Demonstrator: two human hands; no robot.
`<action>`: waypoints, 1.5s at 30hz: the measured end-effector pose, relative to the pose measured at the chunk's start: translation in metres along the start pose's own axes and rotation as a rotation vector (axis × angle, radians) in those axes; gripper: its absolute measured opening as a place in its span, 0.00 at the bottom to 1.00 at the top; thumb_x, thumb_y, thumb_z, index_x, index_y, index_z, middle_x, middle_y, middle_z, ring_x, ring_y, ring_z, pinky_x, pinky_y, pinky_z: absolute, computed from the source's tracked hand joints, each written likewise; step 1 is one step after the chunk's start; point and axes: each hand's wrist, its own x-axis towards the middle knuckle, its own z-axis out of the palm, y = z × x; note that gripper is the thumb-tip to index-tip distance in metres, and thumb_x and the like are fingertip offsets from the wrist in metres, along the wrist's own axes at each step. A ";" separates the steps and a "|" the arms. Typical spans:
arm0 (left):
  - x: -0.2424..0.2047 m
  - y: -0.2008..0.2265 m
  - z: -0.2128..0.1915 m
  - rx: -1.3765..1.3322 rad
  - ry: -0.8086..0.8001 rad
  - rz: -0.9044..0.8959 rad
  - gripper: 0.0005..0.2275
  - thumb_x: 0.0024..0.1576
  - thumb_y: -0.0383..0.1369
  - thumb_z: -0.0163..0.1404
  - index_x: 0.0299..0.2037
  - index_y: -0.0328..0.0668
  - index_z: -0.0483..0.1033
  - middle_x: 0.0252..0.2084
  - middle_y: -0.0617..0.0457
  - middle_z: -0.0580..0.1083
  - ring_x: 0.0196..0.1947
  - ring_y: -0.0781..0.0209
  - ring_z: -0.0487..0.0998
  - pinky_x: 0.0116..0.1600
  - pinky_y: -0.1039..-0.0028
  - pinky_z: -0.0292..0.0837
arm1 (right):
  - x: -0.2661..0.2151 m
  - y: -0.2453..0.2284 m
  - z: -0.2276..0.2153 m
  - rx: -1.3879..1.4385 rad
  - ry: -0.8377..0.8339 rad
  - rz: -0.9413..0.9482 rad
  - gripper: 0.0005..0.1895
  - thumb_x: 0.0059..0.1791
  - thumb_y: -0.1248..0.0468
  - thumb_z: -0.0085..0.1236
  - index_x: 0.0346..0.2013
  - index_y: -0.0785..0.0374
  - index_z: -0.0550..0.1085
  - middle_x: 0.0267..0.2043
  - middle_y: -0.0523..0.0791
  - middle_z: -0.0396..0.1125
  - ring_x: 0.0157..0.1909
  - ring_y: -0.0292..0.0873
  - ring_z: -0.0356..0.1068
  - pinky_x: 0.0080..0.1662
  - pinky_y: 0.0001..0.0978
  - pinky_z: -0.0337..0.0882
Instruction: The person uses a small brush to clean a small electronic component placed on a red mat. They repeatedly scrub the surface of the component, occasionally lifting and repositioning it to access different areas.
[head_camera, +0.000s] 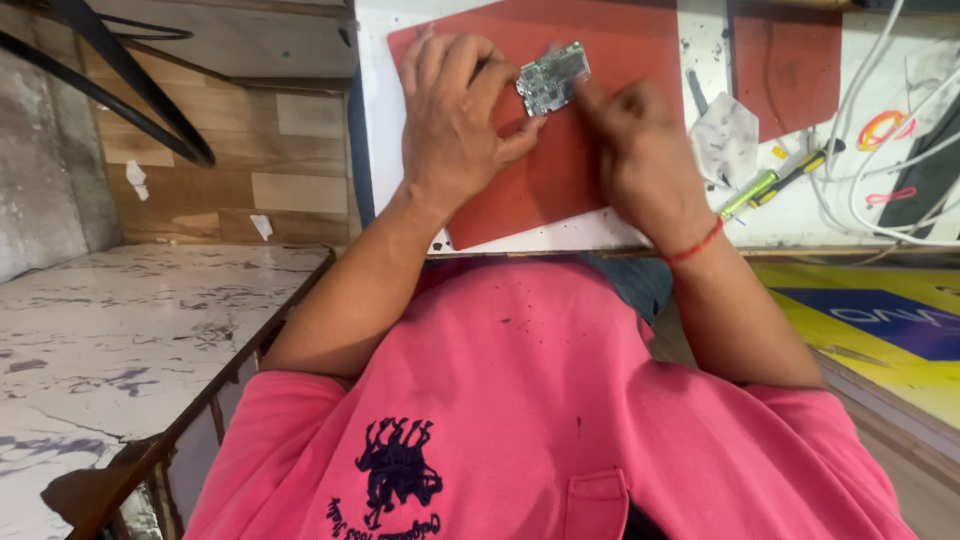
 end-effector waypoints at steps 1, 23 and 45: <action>0.004 -0.003 -0.003 0.012 0.017 0.007 0.19 0.47 0.39 0.71 0.44 0.42 0.78 0.48 0.53 0.67 0.54 0.51 0.67 0.72 0.50 0.53 | 0.005 -0.002 0.001 -0.020 -0.027 -0.002 0.28 0.51 0.77 0.50 0.65 0.58 0.74 0.46 0.54 0.67 0.42 0.59 0.71 0.44 0.48 0.72; 0.003 0.000 -0.002 0.025 0.003 -0.015 0.20 0.47 0.39 0.70 0.43 0.41 0.77 0.47 0.52 0.68 0.55 0.49 0.68 0.72 0.48 0.54 | 0.005 -0.001 -0.002 -0.027 -0.042 -0.007 0.28 0.50 0.75 0.50 0.65 0.56 0.75 0.46 0.55 0.68 0.40 0.59 0.72 0.41 0.48 0.73; 0.006 0.002 -0.003 0.046 0.025 -0.017 0.23 0.44 0.38 0.69 0.48 0.39 0.77 0.48 0.50 0.68 0.53 0.48 0.68 0.71 0.48 0.54 | 0.016 -0.003 0.008 -0.004 -0.049 -0.005 0.27 0.49 0.73 0.50 0.63 0.55 0.74 0.45 0.54 0.68 0.39 0.60 0.72 0.40 0.49 0.73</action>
